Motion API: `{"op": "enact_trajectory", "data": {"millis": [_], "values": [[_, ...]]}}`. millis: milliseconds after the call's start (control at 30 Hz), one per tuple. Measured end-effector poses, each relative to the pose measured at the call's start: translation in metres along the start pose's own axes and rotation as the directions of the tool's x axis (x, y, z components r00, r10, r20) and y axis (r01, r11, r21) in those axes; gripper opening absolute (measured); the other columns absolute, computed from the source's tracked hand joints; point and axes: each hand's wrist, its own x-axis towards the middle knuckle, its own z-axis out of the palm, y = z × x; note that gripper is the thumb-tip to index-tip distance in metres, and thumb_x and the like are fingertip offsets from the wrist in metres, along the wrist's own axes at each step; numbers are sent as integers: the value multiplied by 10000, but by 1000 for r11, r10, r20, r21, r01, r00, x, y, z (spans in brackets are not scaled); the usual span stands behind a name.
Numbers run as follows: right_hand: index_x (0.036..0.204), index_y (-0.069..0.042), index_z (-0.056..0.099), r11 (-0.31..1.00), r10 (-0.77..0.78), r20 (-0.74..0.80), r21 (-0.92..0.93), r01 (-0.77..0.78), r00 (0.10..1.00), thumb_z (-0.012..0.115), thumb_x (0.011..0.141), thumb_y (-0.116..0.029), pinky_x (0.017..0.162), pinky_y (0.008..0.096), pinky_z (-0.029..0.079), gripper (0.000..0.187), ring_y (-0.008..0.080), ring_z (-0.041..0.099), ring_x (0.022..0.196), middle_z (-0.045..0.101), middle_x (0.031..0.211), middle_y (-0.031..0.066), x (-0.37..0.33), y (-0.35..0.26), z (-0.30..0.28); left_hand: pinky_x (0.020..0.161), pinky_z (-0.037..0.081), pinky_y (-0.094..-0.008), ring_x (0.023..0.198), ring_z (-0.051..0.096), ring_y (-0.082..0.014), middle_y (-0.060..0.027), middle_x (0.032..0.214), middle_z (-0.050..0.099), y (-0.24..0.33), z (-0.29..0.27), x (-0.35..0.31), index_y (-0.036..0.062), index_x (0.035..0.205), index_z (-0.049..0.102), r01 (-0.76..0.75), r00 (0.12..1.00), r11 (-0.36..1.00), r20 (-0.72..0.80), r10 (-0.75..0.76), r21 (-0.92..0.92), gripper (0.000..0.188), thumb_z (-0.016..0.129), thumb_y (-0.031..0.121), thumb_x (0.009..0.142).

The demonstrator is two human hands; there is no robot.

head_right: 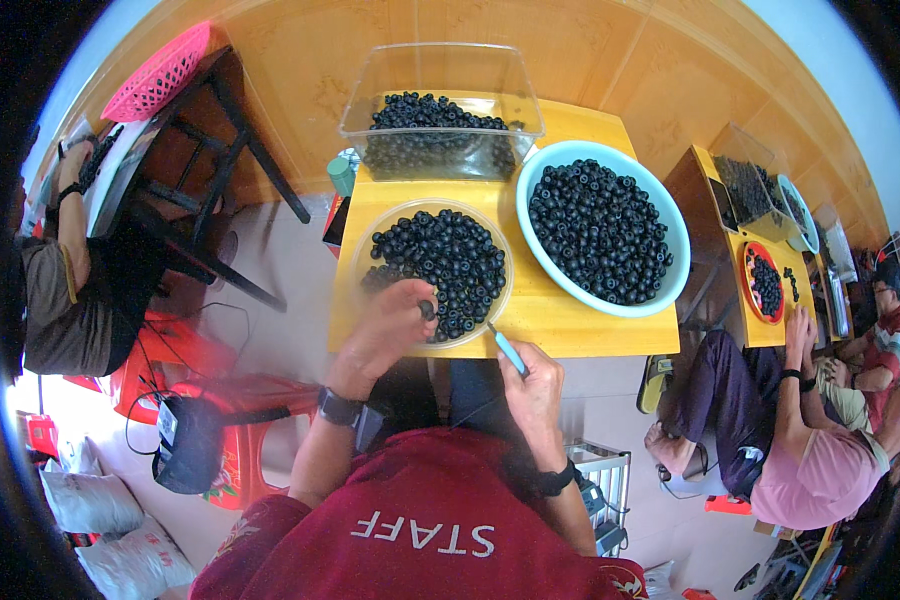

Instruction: Manually sort and inspect small dark berries or fruit from one container to another using a small pick tool.

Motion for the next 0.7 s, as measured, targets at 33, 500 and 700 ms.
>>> {"op": "enact_trajectory", "data": {"millis": [33,500,700], "values": [[888,19,650,1000,3,-3,16,-3,1000,613,772,-5,589,238,464,125,103,584,627,645,723,81,0,0,0,766,508,-288,847,616,-198,-67,983,588,-1,0,0,26,1060,528,0,1000,998,23,1,-57,241,563,18,822],[905,10,640,977,-140,81,174,124,987,605,801,-105,529,268,441,160,181,575,567,630,739,128,-1,-33,-1,707,464,-239,800,576,-130,-45,936,599,-19,7,-6,48,1020,562,-15,999,992,42,21,-127,192,567,32,828],[904,-3,641,962,-274,103,42,271,956,603,800,-111,470,280,401,155,174,521,495,601,684,116,1,-53,-4,711,449,-228,812,570,-109,-37,944,601,-25,3,-7,41,1042,574,-23,997,996,68,29,-89,209,571,34,833]]}}
